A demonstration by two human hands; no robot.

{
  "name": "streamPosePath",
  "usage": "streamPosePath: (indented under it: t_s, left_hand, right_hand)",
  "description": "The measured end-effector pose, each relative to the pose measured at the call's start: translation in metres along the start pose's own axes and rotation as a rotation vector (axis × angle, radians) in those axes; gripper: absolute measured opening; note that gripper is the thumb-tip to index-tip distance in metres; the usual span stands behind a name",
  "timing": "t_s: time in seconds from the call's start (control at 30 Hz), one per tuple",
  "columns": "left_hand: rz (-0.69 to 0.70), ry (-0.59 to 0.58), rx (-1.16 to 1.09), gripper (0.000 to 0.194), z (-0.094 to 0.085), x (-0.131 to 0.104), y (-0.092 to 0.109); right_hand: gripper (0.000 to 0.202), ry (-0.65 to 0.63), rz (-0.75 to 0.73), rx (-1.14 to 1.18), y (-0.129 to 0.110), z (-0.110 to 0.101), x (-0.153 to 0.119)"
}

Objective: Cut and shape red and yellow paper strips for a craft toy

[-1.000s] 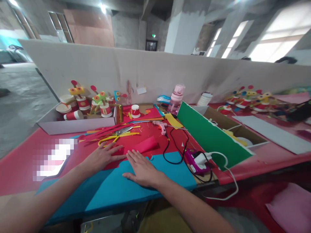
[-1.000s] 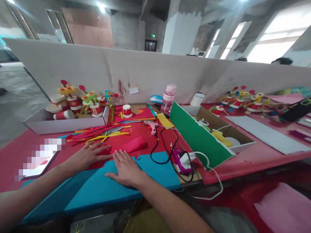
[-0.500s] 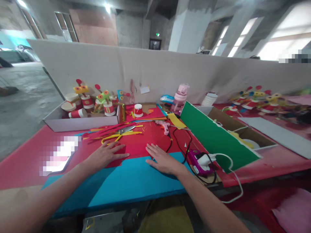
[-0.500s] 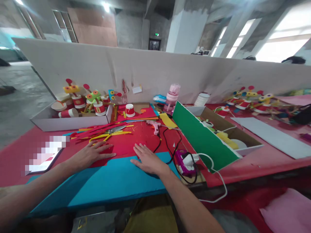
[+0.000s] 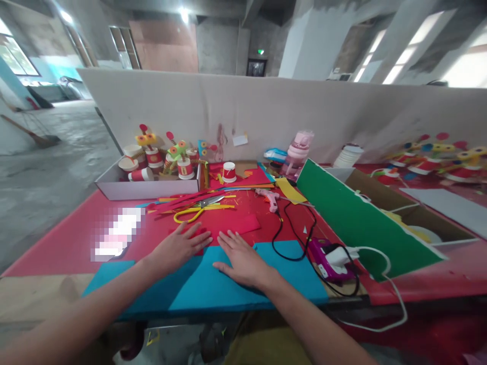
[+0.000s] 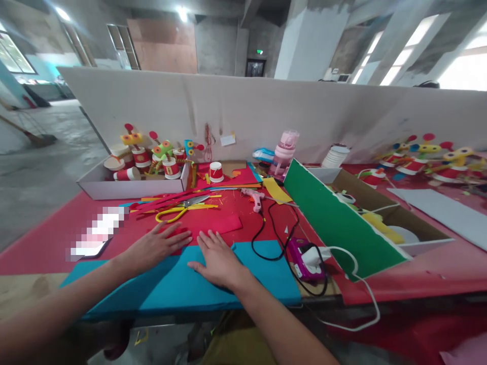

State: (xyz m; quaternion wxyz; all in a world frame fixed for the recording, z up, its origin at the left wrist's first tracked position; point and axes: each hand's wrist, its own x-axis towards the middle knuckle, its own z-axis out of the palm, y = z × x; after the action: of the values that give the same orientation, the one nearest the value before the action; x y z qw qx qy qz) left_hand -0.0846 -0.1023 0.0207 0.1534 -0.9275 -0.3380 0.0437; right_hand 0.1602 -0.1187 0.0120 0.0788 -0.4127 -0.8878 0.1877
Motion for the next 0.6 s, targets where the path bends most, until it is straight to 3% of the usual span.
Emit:
streamPosePath:
  t_s: [0.1, 0.23, 0.37, 0.47, 0.6]
  left_hand:
    - [-0.071, 0.0, 0.004, 0.068, 0.008, -0.026, 0.003]
    - [-0.174, -0.015, 0.012, 0.078, 0.018, -0.077, -0.007]
    - [-0.23, -0.046, 0.051, 0.078, 0.009, -0.113, -0.022]
    - [-0.215, -0.051, 0.011, 0.074, -0.014, -0.106, -0.022]
    - [-0.274, 0.052, -0.16, 0.062, -0.033, -0.048, 0.009]
  right_hand:
    - [0.08, -0.006, 0.004, 0.015, 0.002, 0.001, 0.001]
    - [0.08, -0.011, 0.001, 0.026, 0.004, -0.001, 0.0]
    - [0.081, -0.012, 0.002, 0.028, 0.002, -0.001, -0.001]
    - [0.083, 0.011, 0.022, 0.021, -0.002, 0.003, 0.0]
    - [0.078, 0.101, 0.088, -0.017, -0.011, 0.01, 0.006]
